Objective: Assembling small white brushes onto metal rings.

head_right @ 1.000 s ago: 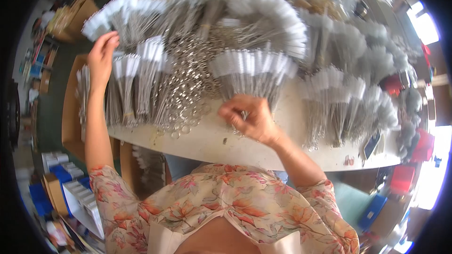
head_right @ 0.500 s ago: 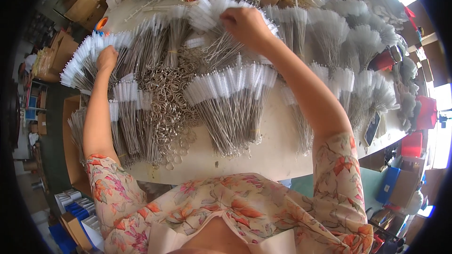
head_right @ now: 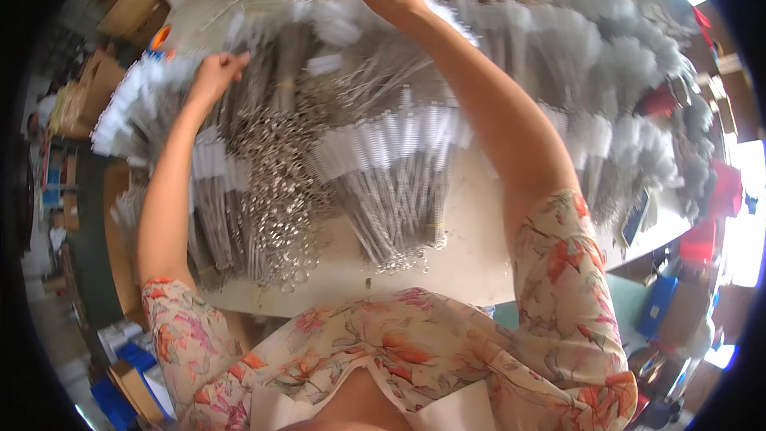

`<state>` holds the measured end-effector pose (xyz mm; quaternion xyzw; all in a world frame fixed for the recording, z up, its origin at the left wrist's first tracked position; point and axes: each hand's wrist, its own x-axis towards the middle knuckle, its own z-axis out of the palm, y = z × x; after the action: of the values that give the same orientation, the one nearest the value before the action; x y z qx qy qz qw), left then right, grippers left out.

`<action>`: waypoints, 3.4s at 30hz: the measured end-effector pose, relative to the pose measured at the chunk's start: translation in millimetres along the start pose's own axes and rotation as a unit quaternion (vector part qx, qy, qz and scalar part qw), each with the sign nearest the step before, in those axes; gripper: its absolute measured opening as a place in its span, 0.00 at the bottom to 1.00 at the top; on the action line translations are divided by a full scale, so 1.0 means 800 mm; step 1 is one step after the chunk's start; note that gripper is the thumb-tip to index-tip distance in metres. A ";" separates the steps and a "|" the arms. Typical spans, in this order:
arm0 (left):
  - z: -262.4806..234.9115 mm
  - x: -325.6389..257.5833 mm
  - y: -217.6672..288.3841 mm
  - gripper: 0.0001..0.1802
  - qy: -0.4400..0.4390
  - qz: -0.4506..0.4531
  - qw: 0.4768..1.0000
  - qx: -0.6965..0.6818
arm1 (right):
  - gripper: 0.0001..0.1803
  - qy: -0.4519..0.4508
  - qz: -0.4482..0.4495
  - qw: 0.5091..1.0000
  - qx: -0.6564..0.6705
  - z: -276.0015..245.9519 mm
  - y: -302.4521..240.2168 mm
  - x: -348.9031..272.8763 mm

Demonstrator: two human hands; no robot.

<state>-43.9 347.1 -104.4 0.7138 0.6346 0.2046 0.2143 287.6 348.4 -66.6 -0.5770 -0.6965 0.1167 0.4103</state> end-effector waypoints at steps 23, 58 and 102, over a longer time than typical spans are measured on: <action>-0.009 0.000 0.034 0.09 -0.014 -0.030 0.975 0.219 | 0.14 -0.144 0.233 0.934 -0.231 -0.153 0.119 -0.079; -0.028 -0.244 0.106 0.16 -0.022 -0.090 0.890 -0.446 | 0.16 0.030 0.124 0.991 -0.047 -0.394 0.324 -0.087; 0.087 -0.306 0.313 0.10 -0.044 0.219 0.850 -0.478 | 0.13 -0.084 -0.007 0.882 0.464 -0.235 -0.065 -0.250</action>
<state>172.9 74.7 -25.2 0.6523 0.2754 0.4924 0.5062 383.0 94.0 -1.5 -0.3040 -0.5988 0.4717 0.5715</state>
